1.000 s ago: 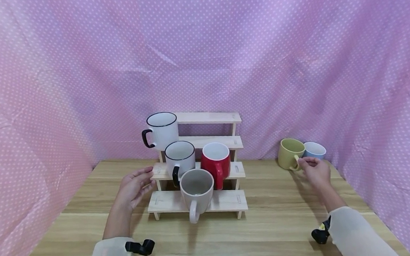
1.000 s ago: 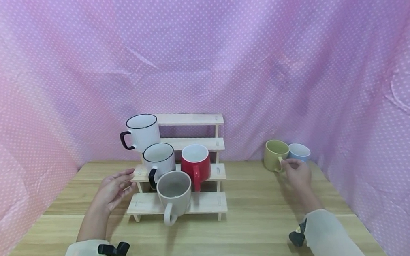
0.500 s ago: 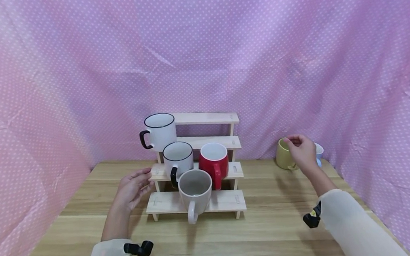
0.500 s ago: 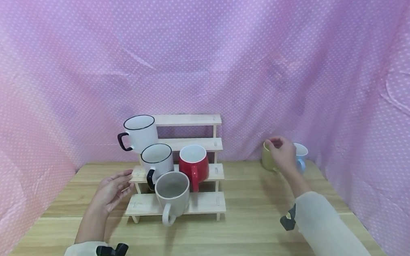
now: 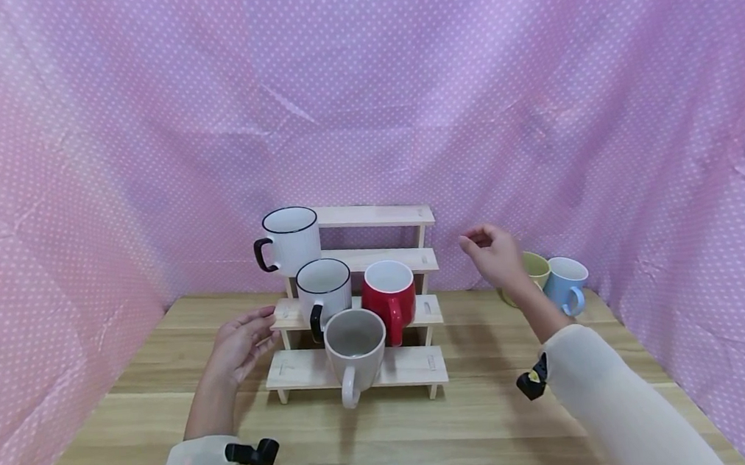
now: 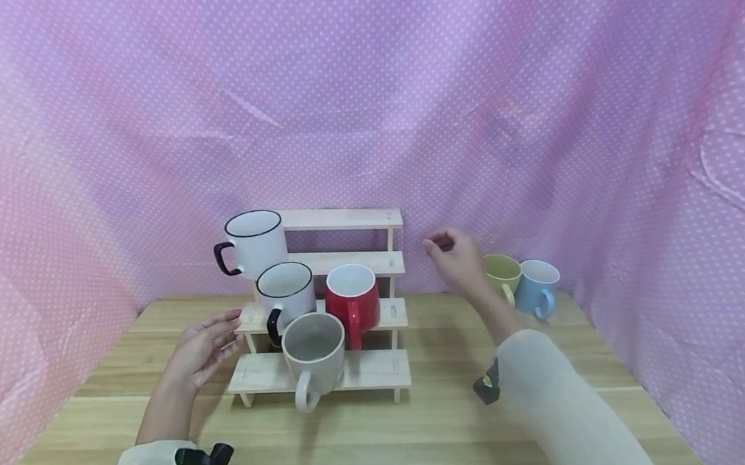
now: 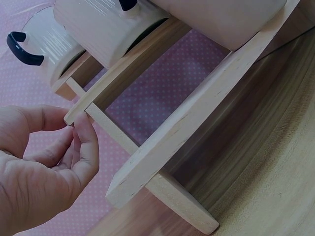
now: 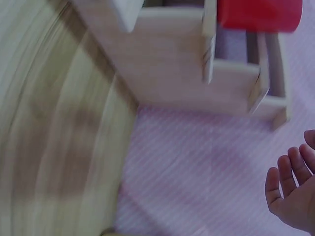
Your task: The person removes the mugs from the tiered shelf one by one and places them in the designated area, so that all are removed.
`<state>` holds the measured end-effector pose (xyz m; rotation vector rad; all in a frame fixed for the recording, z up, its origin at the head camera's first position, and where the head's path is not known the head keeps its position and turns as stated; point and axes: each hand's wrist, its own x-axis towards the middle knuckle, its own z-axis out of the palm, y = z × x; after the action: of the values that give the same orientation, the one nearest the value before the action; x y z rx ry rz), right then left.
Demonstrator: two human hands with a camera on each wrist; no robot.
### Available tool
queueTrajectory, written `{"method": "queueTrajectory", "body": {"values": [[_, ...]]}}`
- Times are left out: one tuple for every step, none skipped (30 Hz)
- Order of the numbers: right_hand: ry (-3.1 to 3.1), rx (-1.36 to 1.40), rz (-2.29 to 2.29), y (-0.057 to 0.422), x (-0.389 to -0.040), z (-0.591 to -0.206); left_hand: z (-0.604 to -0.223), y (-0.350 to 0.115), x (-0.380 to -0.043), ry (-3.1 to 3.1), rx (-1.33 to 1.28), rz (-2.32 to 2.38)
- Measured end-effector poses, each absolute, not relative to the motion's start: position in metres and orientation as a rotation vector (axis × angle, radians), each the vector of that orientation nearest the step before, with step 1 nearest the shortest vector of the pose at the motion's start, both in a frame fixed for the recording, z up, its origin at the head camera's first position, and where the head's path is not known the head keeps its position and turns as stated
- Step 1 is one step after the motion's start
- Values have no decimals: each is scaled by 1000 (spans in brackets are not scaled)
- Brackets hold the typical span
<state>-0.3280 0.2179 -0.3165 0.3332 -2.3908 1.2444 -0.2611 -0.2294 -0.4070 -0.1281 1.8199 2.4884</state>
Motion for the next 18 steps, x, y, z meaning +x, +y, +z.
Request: {"method": "queueTrajectory", "body": {"values": [[-2397, 356, 1249, 213, -327, -314, -407, -229, -261, 1823, -136, 2491], [-2402, 377, 1261, 207, -326, -311, -407, -229, -262, 1824, -131, 2489], [-2403, 396, 1277, 201, -325, -309, -407, -229, -261, 1825, -128, 2488], [-2396, 415, 1294, 195, -324, -306, -407, -229, -261, 1825, -125, 2486], [-2392, 432, 1309, 189, -323, -304, -407, -229, -261, 1825, -132, 2492], [-2385, 451, 1320, 183, -322, -302, -407, -229, -261, 1824, -133, 2496], [-2376, 473, 1340, 178, -322, -300, -407, -230, -261, 1818, -133, 2499], [-2375, 489, 1349, 172, -320, -298, -407, -230, -261, 1812, -131, 2500], [-2374, 508, 1352, 167, -319, -297, -408, -230, -261, 1808, -131, 2503], [-2371, 530, 1351, 162, -318, -295, -408, -231, -260, 1798, -127, 2514], [-2372, 553, 1348, 157, -317, -294, -408, -230, -260, 1796, -128, 2517], [-2374, 576, 1338, 152, -316, -293, -408, -230, -260, 1795, -130, 2520], [-2377, 600, 1329, 148, -315, -292, -408, -231, -260, 1792, -121, 2516], [-2383, 622, 1314, 144, -314, -290, -408, -230, -260, 1794, -118, 2514], [-2388, 643, 1297, 140, -312, -289, -409, -230, -260, 1795, -118, 2513], [-2395, 660, 1285, 136, -311, -288, -408, -230, -260, 1795, -126, 2516], [-2402, 675, 1277, 133, -310, -286, -408, -229, -260, 1801, -135, 2510], [-2408, 688, 1271, 129, -309, -285, -408, -229, -260, 1800, -137, 2509]]}}
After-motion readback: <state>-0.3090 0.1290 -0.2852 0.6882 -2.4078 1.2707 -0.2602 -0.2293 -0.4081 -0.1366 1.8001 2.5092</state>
